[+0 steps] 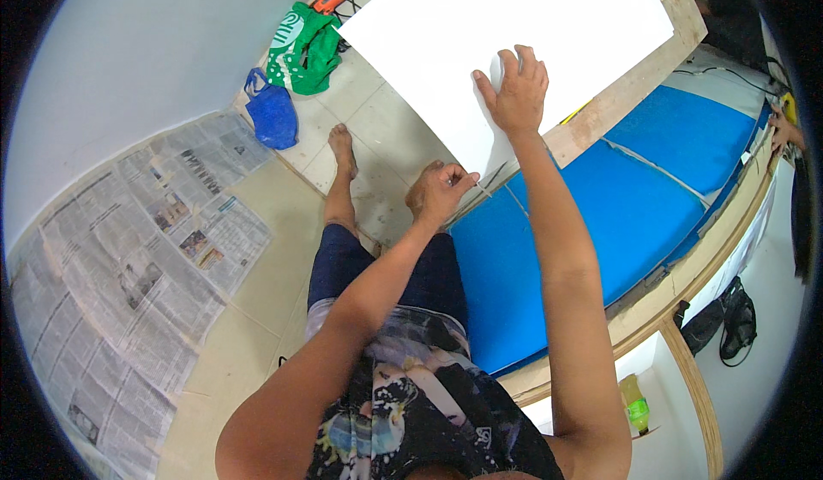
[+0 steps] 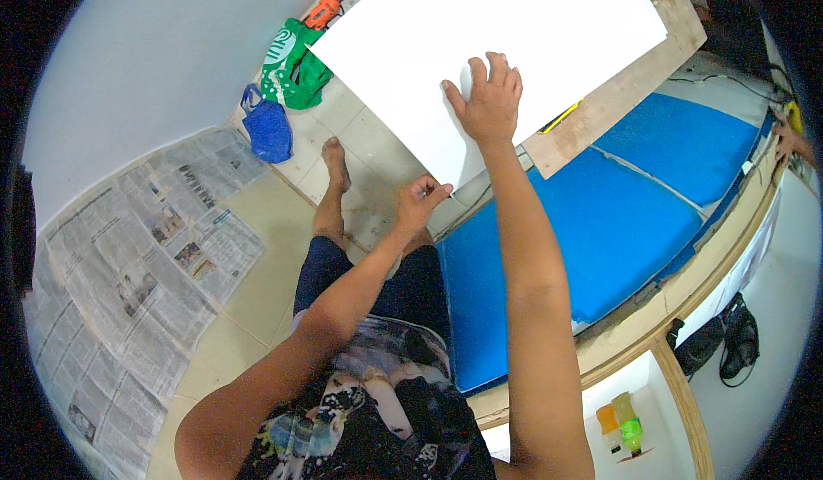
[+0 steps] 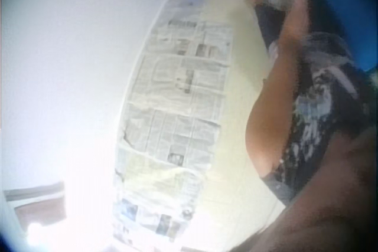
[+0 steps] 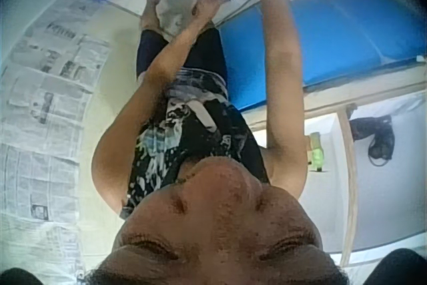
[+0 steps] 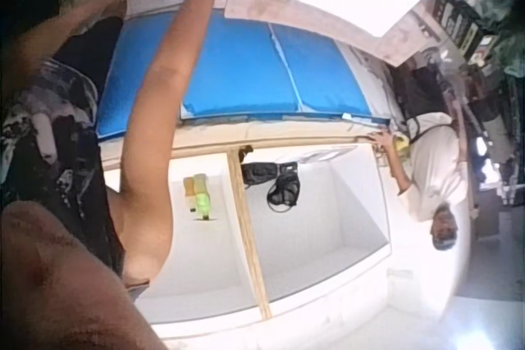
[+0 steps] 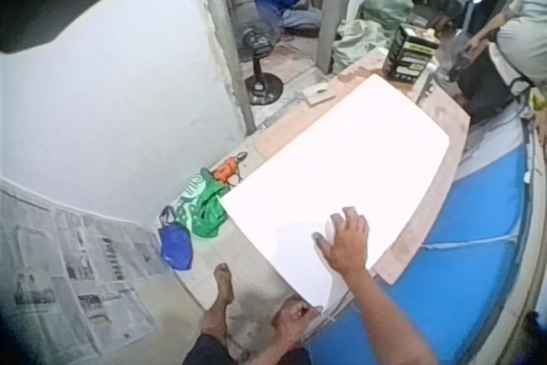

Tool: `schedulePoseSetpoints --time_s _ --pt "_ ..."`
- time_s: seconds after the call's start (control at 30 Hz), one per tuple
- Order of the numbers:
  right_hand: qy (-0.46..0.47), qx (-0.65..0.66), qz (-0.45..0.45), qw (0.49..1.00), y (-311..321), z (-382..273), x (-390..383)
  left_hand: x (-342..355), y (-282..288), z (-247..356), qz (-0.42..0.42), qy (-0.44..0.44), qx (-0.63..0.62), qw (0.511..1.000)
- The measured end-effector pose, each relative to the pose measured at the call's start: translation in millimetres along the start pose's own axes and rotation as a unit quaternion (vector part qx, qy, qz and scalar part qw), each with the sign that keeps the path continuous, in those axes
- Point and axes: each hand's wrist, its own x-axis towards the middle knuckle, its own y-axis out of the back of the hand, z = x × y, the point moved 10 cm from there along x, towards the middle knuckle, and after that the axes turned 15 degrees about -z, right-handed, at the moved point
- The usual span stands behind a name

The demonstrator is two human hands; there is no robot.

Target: The person uses a utility knife to score and snap a white board into smaller pieces. They then use a metal ruler to scrape and smooth the edges of the cut board. The person handles the board pieces, flipping them and placing them on the workbench.

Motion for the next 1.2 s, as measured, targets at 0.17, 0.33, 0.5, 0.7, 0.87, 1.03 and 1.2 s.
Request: schedulePoseSetpoints --time_s 0.17,0.33,0.5,0.7,0.87,1.03,1.2 --pt "-0.01 -0.002 -0.008 1.0 -6 1 2 -11 -13 4 0.003 0.009 0.049 0.999" --pt "0.002 -0.002 -0.007 1.0 -4 2 5 -12 7 9 -0.129 -0.056 0.13 0.981" --pt "0.018 -0.03 -0.028 0.999 -11 -6 7 27 23 44 0.167 -0.11 -0.133 0.971" --pt "0.029 -0.062 -0.076 0.995 -24 3 4 120 145 111 0.138 -0.23 -0.155 0.951" --pt "0.043 -0.058 -0.09 0.993 -28 1 5 183 271 183 0.197 -0.264 -0.215 0.919" --pt "0.041 -0.056 -0.068 0.995 -26 -2 5 171 259 180 0.22 -0.267 -0.237 0.908" --pt "0.018 -0.002 -0.012 1.0 -18 2 5 116 140 99 0.184 -0.264 -0.246 0.914"
